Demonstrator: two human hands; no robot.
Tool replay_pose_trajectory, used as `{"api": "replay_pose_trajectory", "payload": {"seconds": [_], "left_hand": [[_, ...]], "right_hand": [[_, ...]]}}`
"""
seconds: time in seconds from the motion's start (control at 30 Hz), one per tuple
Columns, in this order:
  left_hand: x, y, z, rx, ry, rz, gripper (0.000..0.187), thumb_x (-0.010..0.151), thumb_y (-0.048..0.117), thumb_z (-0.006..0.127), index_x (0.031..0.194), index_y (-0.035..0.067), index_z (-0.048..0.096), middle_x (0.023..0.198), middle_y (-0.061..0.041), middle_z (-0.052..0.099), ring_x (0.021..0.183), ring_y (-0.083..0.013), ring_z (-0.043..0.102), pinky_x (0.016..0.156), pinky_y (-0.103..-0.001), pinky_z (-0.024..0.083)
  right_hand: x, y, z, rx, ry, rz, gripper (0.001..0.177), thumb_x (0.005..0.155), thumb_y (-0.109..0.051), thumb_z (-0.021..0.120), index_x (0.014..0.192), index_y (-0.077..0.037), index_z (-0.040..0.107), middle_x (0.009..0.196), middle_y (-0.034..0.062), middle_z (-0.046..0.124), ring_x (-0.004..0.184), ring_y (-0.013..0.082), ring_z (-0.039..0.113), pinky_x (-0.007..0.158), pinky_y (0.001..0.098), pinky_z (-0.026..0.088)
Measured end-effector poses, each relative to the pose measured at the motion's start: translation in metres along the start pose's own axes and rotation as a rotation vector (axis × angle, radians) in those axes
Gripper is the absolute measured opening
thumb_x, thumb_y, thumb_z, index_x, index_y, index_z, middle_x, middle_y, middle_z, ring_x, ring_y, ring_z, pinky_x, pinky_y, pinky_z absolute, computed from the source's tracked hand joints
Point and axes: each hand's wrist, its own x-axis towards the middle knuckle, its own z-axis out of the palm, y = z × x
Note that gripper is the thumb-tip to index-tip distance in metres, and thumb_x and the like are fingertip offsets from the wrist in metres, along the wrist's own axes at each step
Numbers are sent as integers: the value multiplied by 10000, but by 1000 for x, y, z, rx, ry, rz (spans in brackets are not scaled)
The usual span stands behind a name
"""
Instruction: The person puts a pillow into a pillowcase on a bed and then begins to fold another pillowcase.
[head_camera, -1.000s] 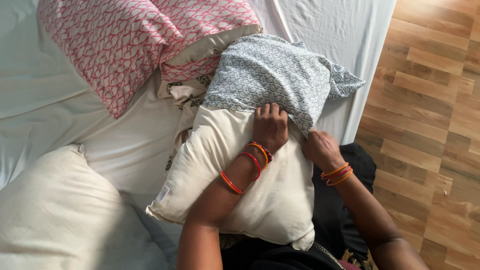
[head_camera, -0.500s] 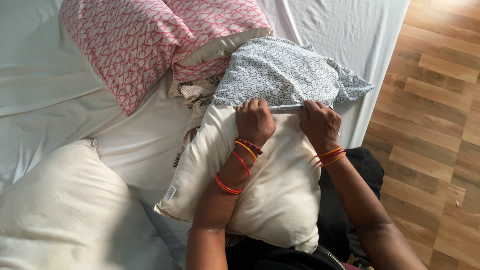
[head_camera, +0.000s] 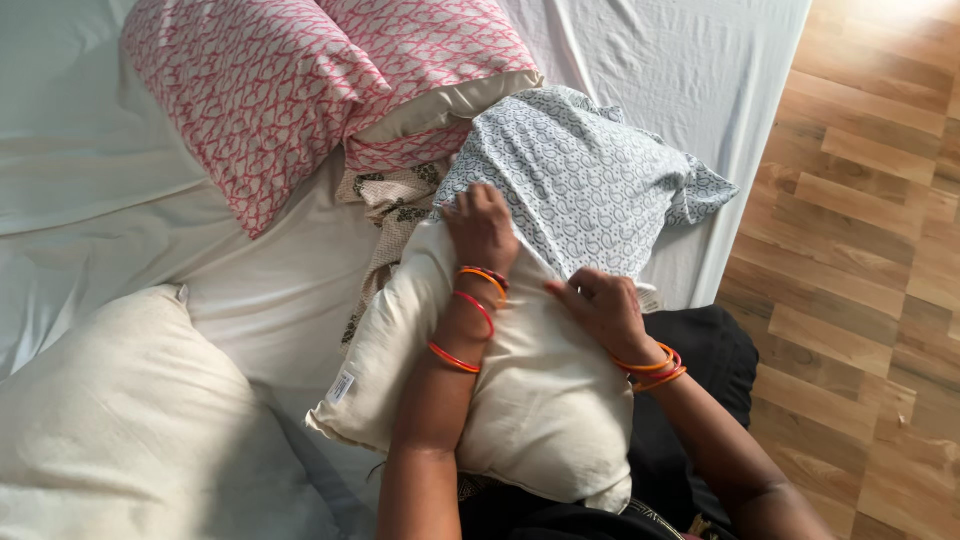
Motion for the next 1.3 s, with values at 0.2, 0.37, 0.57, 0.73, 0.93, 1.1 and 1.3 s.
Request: {"api": "replay_pose_trajectory", "payload": {"seconds": [0.2, 0.37, 0.57, 0.73, 0.93, 1.1, 1.3], "left_hand": [[7, -54, 39, 46, 21, -199, 83, 845, 126, 611, 826, 77, 676, 892, -140, 711, 851, -364, 708, 808, -579, 511], [8, -54, 37, -66, 49, -146, 105, 797, 86, 603, 721, 100, 675, 796, -150, 711, 738, -369, 718, 686, -493, 563], [-39, 3, -54, -471, 492, 357, 140, 770, 66, 589, 892, 18, 637, 818, -141, 640, 775, -339, 639, 707, -488, 486], [-35, 6, -96, -502, 130, 234, 126, 690, 76, 606, 792, 62, 533, 747, -117, 563, 754, -341, 591, 721, -481, 479], [-24, -15, -76, -374, 57, 32, 124, 838, 129, 675, 893, 52, 594, 961, -135, 647, 865, -353, 629, 777, -479, 486], [-32, 14, -81, -437, 89, 244, 338, 885, 267, 707, 1075, -9, 661, 1115, -165, 668, 1057, -328, 640, 979, -483, 463], [-34, 69, -107, -593, -198, 375, 660, 823, 505, 748, 1193, -29, 632, 1231, -225, 650, 1179, -349, 614, 1067, -522, 414]], "right_hand": [[-4, 1, -12, -45, -91, 71, 329, 841, -416, 801, 836, -92, 746, 599, 66, 671, 516, 189, 657, 548, 367, 524], [-3, 40, -4, -130, 180, -130, 143, 872, -118, 695, 1006, -68, 711, 682, 67, 684, 611, 200, 677, 599, 365, 543], [11, 81, -42, -269, 418, -128, 347, 857, -93, 711, 1195, -24, 673, 911, 100, 732, 757, 238, 717, 683, 354, 574], [21, 98, -45, -313, 514, -285, 686, 777, -189, 781, 1375, 63, 558, 1274, 230, 668, 1067, 349, 692, 855, 388, 598], [24, 154, 26, 626, 156, 653, 470, 995, -308, 509, 1369, -53, 636, 1057, 171, 754, 842, 232, 694, 725, 332, 548], [34, 217, 58, 410, 232, 571, 597, 1131, -358, 578, 797, 127, 676, 616, 95, 616, 558, 139, 526, 471, 355, 371], [42, 166, 22, 563, 541, 114, 430, 1122, -197, 587, 758, 29, 620, 605, -40, 465, 553, 42, 354, 490, 301, 239]]}}
